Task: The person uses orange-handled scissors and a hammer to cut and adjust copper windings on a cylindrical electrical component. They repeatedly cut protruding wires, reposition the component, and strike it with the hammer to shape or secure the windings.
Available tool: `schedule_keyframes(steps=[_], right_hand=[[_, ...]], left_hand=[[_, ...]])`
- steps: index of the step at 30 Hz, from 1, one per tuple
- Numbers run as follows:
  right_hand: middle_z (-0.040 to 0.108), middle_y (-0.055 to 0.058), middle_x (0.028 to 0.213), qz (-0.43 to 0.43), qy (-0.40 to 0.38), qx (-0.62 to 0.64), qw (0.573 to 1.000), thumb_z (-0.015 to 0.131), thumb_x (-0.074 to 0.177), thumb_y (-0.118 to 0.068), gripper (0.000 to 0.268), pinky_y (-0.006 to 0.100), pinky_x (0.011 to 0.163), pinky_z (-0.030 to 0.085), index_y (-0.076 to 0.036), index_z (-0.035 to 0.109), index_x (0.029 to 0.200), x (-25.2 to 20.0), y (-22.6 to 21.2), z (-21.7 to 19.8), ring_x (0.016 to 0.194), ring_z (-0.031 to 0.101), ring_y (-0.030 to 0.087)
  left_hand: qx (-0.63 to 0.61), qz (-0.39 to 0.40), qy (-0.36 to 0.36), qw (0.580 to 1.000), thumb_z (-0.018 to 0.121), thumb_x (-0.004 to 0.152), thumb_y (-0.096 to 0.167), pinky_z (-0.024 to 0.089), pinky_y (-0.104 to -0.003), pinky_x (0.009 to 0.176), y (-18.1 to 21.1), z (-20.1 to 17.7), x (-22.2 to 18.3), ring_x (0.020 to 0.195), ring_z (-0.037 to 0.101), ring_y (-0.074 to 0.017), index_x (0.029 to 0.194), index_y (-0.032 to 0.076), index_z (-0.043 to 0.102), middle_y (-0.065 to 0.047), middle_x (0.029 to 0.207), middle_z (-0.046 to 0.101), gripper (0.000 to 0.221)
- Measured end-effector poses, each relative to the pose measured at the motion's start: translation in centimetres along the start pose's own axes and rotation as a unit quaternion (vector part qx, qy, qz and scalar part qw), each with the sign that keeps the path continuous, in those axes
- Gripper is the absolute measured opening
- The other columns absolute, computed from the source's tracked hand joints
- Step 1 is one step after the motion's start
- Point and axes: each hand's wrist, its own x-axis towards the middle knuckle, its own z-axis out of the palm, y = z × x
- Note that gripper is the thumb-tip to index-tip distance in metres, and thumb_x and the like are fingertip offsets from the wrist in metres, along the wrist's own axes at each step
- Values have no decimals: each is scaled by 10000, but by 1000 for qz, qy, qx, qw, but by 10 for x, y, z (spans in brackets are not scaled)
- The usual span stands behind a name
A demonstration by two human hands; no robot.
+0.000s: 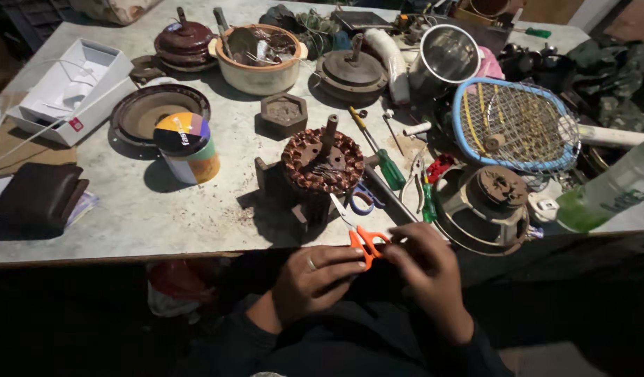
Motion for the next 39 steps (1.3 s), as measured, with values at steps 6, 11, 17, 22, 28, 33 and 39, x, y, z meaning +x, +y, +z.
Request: schedule_keyframes(steps=[6, 11, 17, 22, 28, 33, 39], right_hand=[[684, 54, 944, -69, -10, -282, 957, 784, 837, -242, 322, 323, 634, 539, -112, 721, 1126, 13, -53, 22, 777, 705, 220], [695, 39, 871, -51, -59, -345, 935, 779, 839, -329, 411, 362, 577, 522, -123, 707, 1187, 16, -68, 23, 717, 694, 247], [717, 86, 853, -80, -102, -368, 921, 774, 822, -338, 577, 399, 577, 526, -61, 629, 1307, 29, -69, 11, 710, 695, 285], [730, 123, 835, 12, -182, -389, 903, 771, 791, -289, 684, 461, 577, 522, -77, 585, 1414, 42, -64, 4, 714, 698, 345], [725, 87, 843, 30, -212, -378, 901, 756, 831, -249, 273, 448, 667, 540, -113, 659, 1047, 59, -51, 2, 803, 712, 309], [731, 96, 859, 22, -240, -339, 909, 778, 782, -217, 352, 418, 653, 546, -122, 711, 1114, 75, -34, -8, 771, 720, 296], [751, 129, 932, -32, -227, -242, 943, 773, 716, -58, 486, 373, 684, 580, -41, 708, 1197, 79, 0, -18, 786, 734, 275]], left_hand=[[-40, -32, -14, 999, 741, 906, 11, 631, -366, 885, 3, -31, 13, 1074, 765, -300, 1160, 50, 703, -137, 1156, 749, 260], [57, -111, 143, 982, 721, 964, 44, 627, -341, 909, -16, -52, 40, 1044, 775, -247, 1108, 64, 708, -110, 1120, 763, 146], [94, -195, 45, 975, 819, 879, 393, 471, -448, 1100, -87, -76, 105, 1316, 596, -319, 1381, 86, 618, -164, 1394, 644, 622], [3, -282, -131, 951, 773, 802, 593, 444, -434, 1068, -140, -67, 138, 1311, 586, -279, 1337, 190, 693, -115, 1395, 661, 674], [-40, -341, -192, 919, 760, 781, 603, 557, -339, 930, -156, -51, 139, 1060, 755, -208, 1209, 184, 757, -68, 1146, 781, 599], [-23, -319, -167, 933, 766, 794, 585, 562, -316, 889, -154, -49, 133, 983, 773, -169, 1106, 154, 800, -39, 1027, 810, 533], [12, -333, -159, 929, 750, 781, 609, 561, -327, 878, -151, -50, 133, 972, 775, -190, 1091, 178, 810, -50, 1000, 811, 535]])
